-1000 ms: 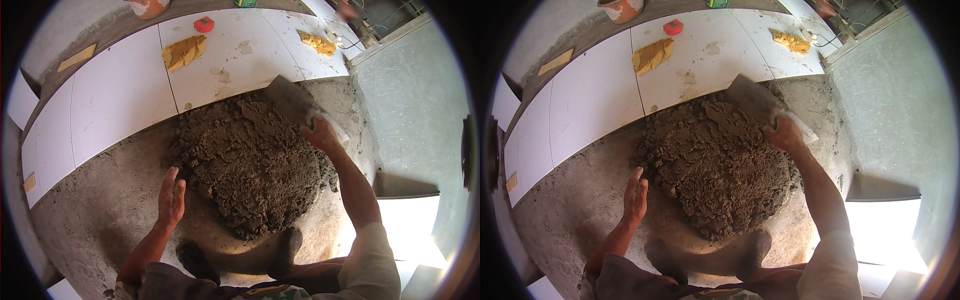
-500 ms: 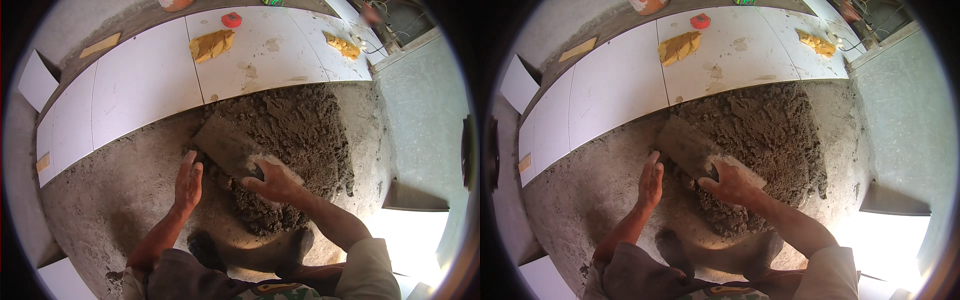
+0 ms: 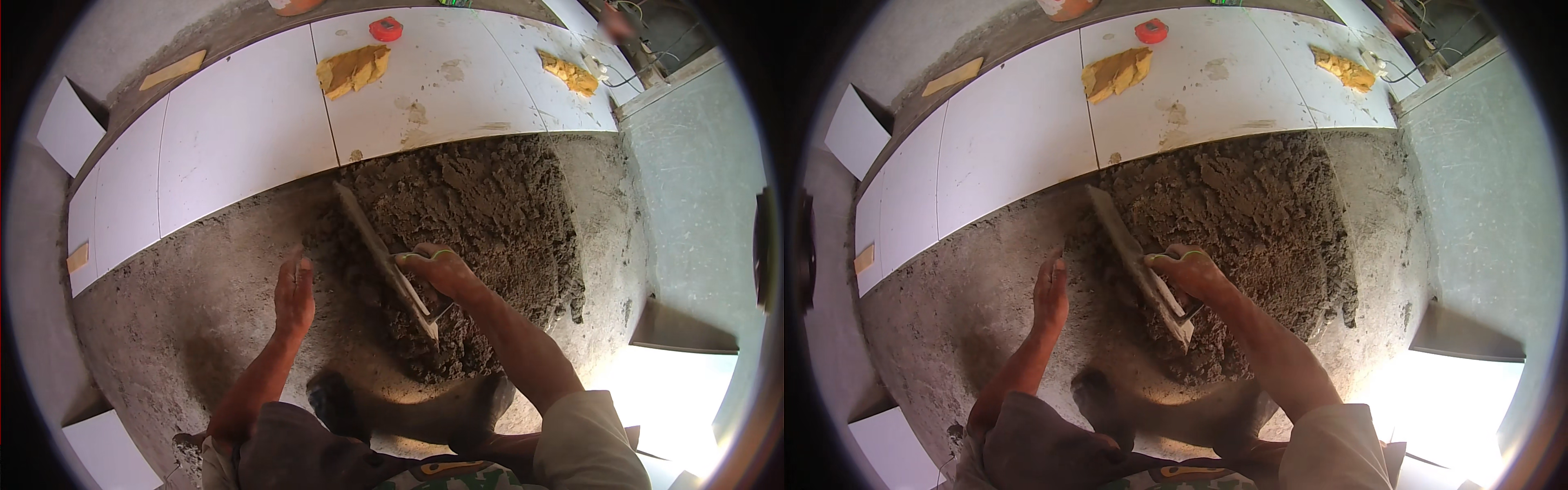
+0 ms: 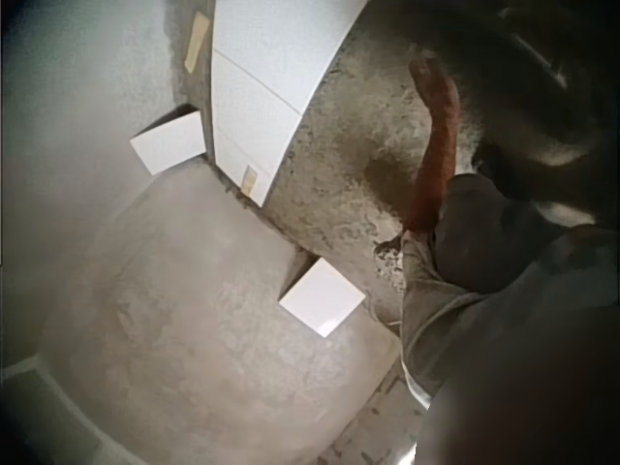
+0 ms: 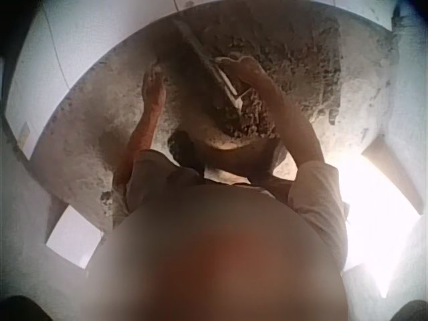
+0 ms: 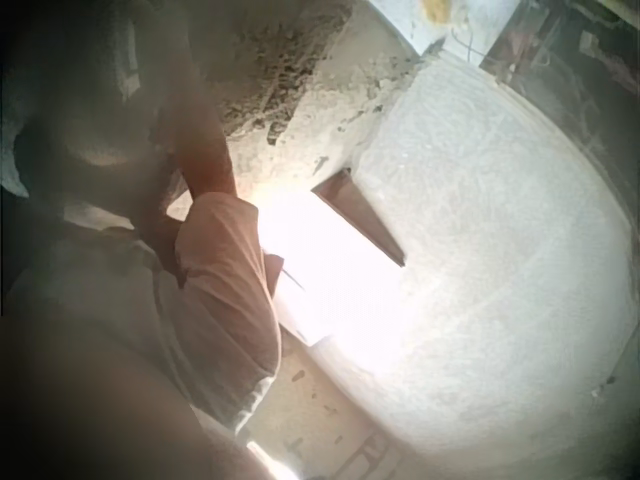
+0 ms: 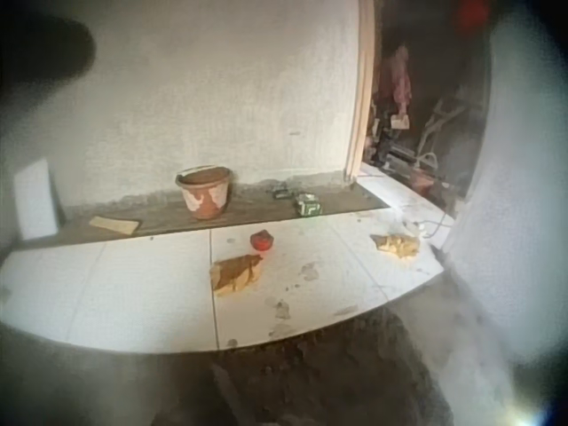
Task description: Spreading and smoothing mortar on a floor surface using a hand trowel.
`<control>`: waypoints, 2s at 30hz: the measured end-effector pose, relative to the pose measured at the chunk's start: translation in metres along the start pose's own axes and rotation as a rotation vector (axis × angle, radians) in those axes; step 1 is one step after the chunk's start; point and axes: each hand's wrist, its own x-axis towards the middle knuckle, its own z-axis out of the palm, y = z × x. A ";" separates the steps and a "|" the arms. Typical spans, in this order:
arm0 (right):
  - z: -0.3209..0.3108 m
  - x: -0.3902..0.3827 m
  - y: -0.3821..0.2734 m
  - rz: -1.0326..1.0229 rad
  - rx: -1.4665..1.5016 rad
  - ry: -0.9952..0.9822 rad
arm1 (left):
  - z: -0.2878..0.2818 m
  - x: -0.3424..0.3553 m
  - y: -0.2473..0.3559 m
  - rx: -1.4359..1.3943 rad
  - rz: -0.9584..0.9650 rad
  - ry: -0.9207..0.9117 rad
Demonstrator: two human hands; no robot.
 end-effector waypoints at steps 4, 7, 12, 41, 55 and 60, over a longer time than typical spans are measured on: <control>-0.044 -0.006 0.010 0.022 0.135 0.094 | 0.006 0.001 -0.004 -0.079 0.006 -0.022; -0.074 -0.008 0.017 0.018 0.024 0.190 | 0.010 -0.004 0.011 -0.026 -0.021 -0.052; -0.097 -0.019 0.030 0.017 0.166 0.193 | 0.010 -0.011 0.011 0.007 -0.038 -0.061; 0.032 0.020 0.000 -0.024 -0.085 0.100 | 0.016 -0.016 0.009 0.087 -0.055 -0.019; -0.128 -0.014 0.020 0.088 -0.479 0.085 | 0.014 -0.019 -0.014 -0.004 0.012 -0.003; -0.184 -0.002 0.004 -0.067 -0.882 0.000 | 0.001 -0.034 -0.014 0.104 0.029 -0.001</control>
